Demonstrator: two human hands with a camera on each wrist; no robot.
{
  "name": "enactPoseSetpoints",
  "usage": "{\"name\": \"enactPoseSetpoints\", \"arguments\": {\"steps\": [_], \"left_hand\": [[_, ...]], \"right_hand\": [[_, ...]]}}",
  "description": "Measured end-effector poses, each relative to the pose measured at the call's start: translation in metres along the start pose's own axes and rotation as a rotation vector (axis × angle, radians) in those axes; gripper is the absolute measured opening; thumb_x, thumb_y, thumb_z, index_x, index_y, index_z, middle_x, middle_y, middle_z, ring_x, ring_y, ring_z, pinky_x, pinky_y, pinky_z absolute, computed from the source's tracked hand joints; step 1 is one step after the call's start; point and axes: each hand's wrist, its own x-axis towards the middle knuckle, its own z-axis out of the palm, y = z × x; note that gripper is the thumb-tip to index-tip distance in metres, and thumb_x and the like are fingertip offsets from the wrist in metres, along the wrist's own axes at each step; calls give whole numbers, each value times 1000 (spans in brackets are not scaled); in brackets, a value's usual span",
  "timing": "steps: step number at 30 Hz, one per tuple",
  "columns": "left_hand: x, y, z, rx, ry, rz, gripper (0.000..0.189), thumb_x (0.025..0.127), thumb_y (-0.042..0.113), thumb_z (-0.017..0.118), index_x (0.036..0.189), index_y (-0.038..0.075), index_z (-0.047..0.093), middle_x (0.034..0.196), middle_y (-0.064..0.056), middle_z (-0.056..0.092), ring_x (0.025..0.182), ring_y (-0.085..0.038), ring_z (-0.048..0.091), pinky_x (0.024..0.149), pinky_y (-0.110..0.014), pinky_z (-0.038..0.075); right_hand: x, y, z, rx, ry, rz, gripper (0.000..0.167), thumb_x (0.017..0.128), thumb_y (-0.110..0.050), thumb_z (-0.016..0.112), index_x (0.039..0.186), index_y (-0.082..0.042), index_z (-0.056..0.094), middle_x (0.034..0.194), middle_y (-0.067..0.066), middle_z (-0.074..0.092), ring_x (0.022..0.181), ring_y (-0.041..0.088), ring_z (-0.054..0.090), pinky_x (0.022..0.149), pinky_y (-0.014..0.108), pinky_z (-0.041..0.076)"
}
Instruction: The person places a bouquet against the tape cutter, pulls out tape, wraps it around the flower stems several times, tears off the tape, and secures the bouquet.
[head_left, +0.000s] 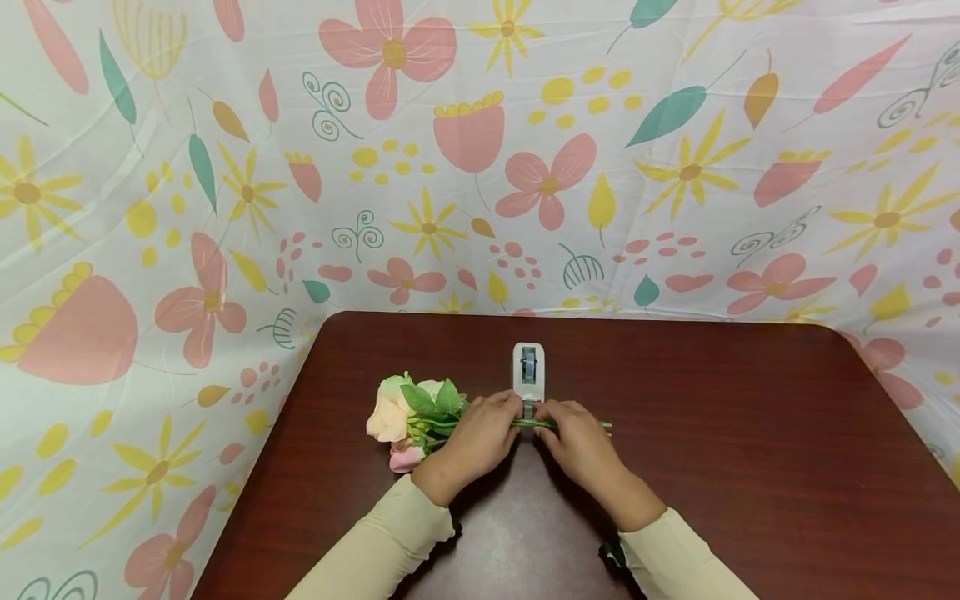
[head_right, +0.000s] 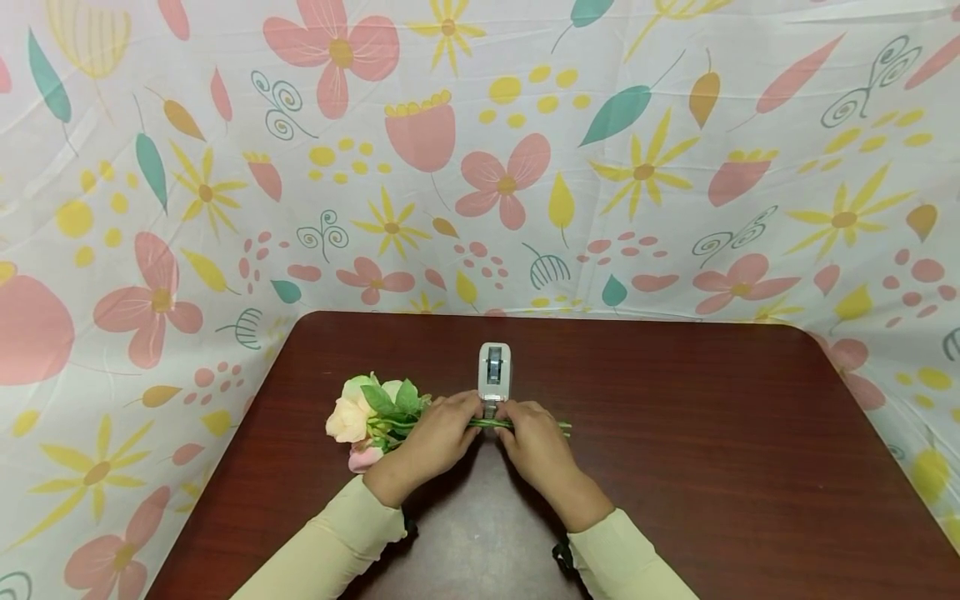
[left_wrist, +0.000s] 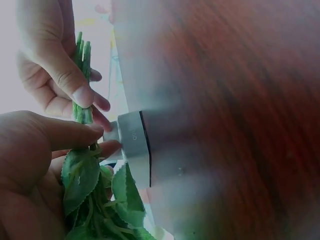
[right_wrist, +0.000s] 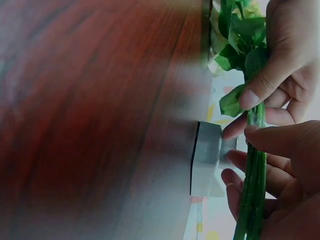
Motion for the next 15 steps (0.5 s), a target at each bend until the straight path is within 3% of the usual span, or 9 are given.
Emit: {"name": "enactPoseSetpoints", "arguments": {"steps": [6,11,15], "left_hand": [[0,0,2,34,-13,-8,14,93,13,71,96,14,57,98,-3,76,136,-22,57,98,-40,52],[0,0,3,62,-28,-3,15,94,13,70,100,13,56,101,-4,76,137,-22,56,97,-39,52],[0,-1,3,83,-21,9,14,95,14,68,101,13,55,104,-3,76,133,-21,59,97,-38,51]], "right_hand": [[1,2,2,-4,12,-24,14,86,-8,79,95,-13,69,109,11,75,112,29,67,90,47,55],[2,1,2,0,2,-27,14,87,-8,79,96,-12,69,111,13,74,112,30,67,91,48,55],[3,2,1,-12,-10,-38,16,86,-9,79,97,-12,68,105,9,76,99,27,71,84,46,56]]}}
